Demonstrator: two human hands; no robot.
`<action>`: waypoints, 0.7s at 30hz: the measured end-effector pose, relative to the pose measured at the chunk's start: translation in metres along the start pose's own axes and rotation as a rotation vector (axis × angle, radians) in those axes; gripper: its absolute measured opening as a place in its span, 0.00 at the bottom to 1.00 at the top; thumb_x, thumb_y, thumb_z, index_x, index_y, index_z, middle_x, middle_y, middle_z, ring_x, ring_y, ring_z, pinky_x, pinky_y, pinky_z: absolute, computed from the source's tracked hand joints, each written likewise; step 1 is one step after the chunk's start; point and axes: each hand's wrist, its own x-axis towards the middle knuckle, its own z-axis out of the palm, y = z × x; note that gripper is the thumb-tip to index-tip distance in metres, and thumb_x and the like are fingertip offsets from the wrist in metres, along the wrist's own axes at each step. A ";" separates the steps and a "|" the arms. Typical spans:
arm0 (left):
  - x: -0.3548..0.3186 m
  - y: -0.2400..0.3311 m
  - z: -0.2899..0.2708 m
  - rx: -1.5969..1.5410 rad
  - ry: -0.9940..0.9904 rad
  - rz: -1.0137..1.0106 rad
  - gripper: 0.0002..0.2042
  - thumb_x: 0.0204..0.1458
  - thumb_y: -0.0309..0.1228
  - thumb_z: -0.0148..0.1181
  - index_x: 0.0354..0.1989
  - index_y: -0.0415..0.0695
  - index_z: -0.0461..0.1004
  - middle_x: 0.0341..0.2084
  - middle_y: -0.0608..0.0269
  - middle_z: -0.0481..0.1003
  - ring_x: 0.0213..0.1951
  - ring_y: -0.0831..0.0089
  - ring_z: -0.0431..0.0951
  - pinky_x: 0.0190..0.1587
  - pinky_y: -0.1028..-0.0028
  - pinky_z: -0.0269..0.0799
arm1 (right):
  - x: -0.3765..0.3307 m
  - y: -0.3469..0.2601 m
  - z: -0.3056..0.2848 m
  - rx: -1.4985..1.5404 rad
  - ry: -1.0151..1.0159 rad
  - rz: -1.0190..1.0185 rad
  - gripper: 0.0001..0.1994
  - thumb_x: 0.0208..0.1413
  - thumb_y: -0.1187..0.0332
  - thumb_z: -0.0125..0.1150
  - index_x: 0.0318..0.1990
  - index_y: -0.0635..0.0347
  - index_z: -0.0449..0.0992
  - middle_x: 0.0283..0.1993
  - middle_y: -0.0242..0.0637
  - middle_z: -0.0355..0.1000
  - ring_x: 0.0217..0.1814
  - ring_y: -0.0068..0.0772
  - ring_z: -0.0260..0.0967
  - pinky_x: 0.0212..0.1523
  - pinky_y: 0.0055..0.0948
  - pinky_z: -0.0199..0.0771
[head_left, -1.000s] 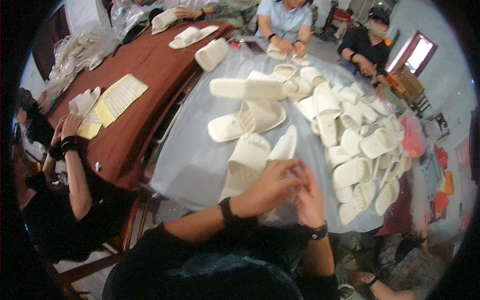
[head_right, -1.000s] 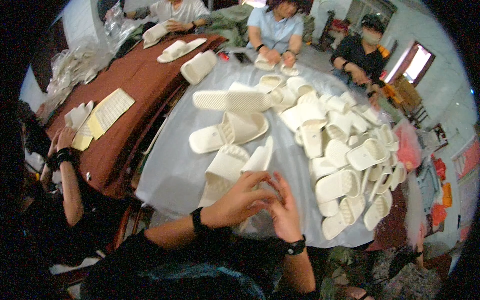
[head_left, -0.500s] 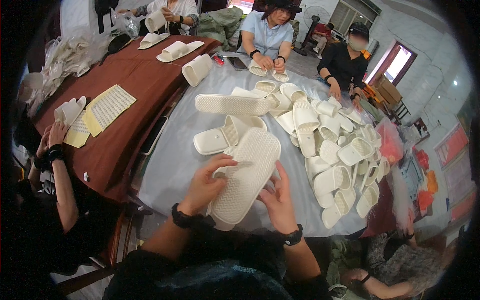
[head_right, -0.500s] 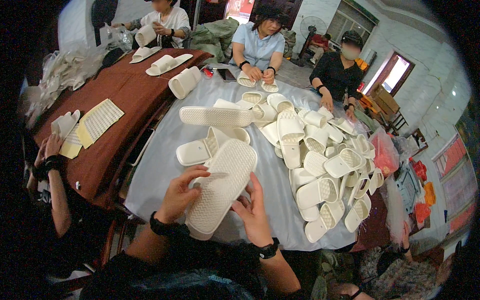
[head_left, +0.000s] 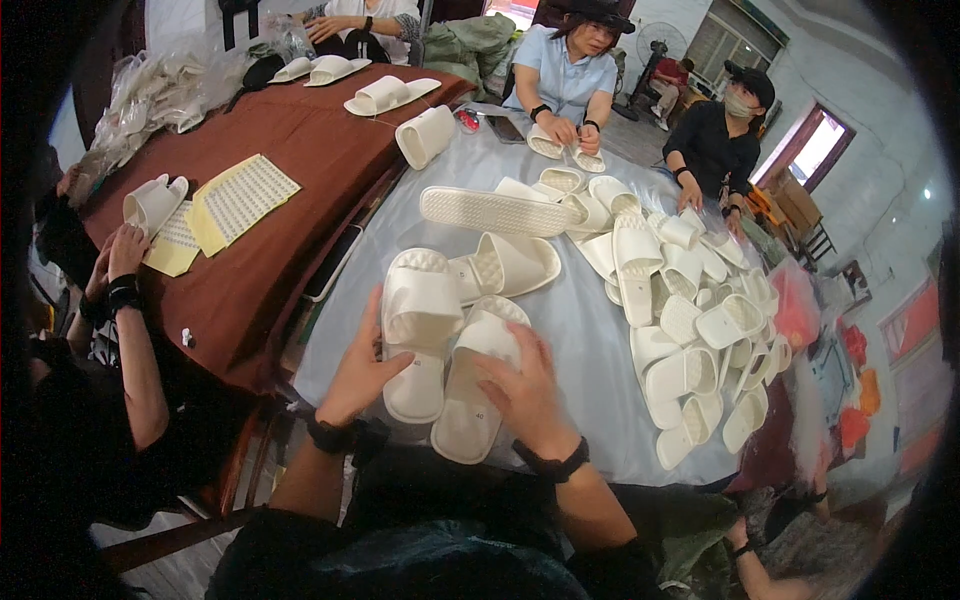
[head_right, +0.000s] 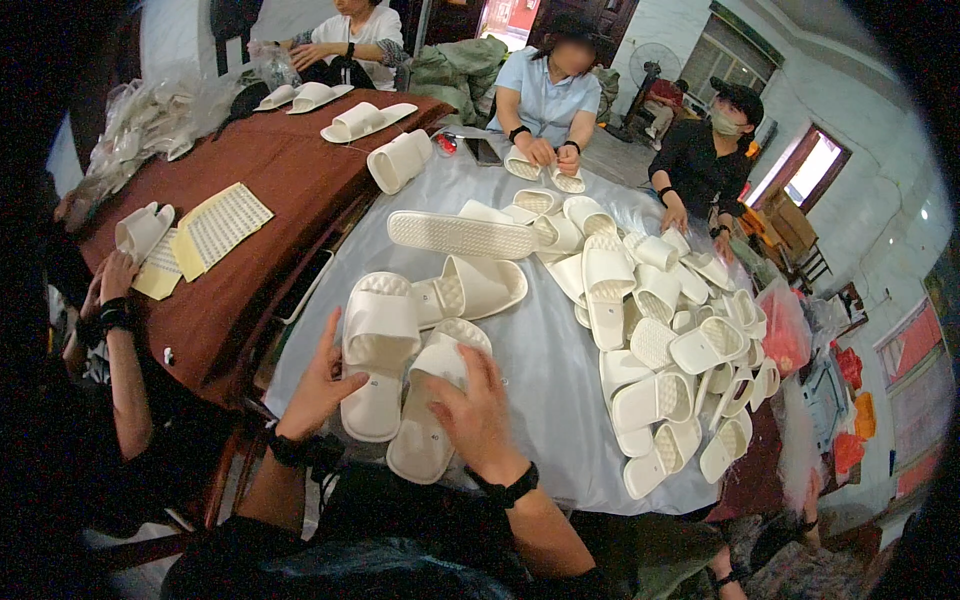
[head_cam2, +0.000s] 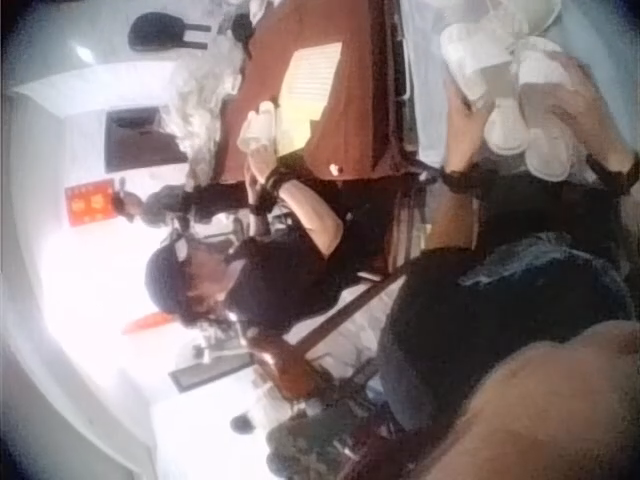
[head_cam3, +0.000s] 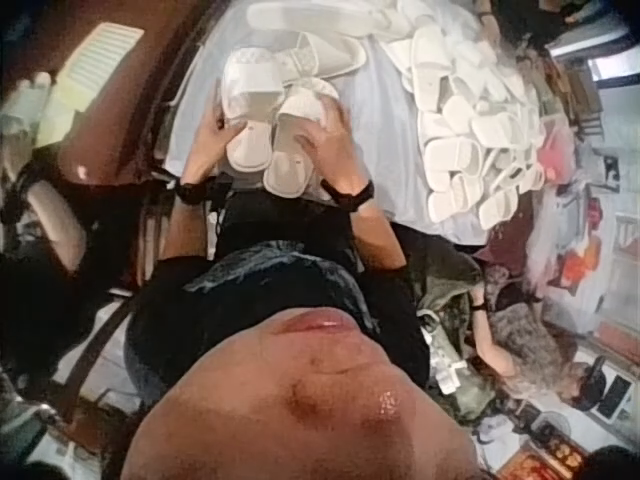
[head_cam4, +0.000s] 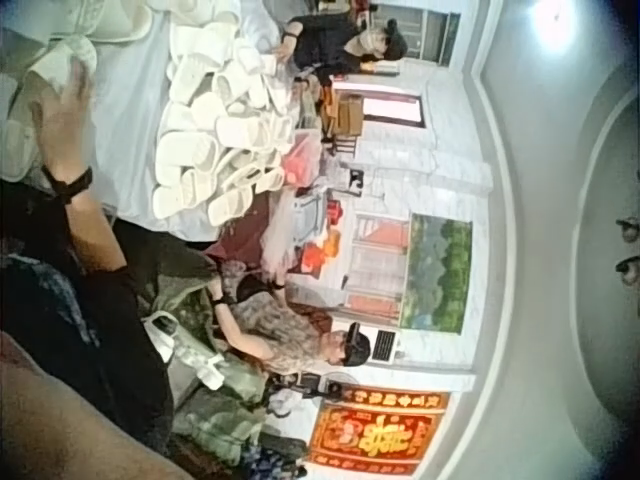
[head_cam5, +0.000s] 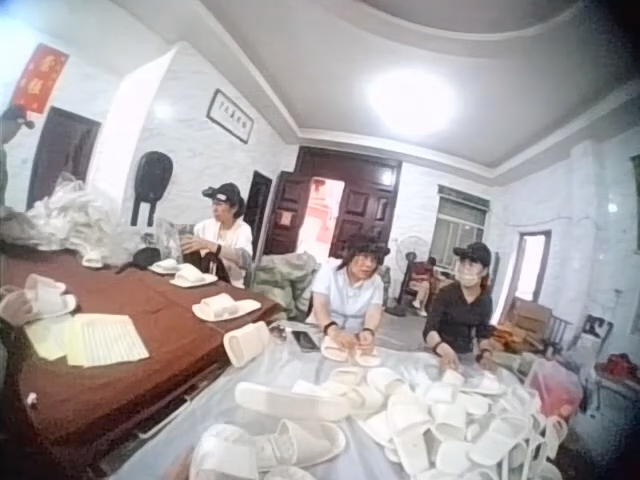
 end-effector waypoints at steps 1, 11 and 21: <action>-0.001 -0.004 -0.004 0.075 0.044 0.055 0.43 0.50 0.16 0.59 0.74 0.49 0.43 0.57 0.56 0.69 0.54 0.69 0.71 0.58 0.71 0.66 | -0.002 0.006 -0.002 -0.266 0.029 0.044 0.23 0.46 0.71 0.70 0.53 0.55 0.76 0.68 0.48 0.56 0.62 0.52 0.63 0.60 0.45 0.67; -0.009 0.002 -0.012 0.152 -0.038 -0.029 0.38 0.47 0.13 0.57 0.70 0.48 0.57 0.60 0.63 0.68 0.49 0.76 0.73 0.54 0.75 0.68 | -0.043 0.043 -0.007 -0.123 -0.146 0.271 0.15 0.50 0.71 0.65 0.44 0.68 0.73 0.72 0.58 0.49 0.67 0.60 0.57 0.65 0.44 0.61; 0.008 0.002 0.055 0.220 -0.308 -0.103 0.39 0.49 0.15 0.59 0.71 0.49 0.54 0.50 0.56 0.75 0.48 0.72 0.75 0.52 0.71 0.71 | -0.070 0.045 -0.037 -0.057 -0.024 0.462 0.18 0.51 0.72 0.65 0.48 0.71 0.71 0.72 0.62 0.48 0.69 0.60 0.54 0.65 0.43 0.61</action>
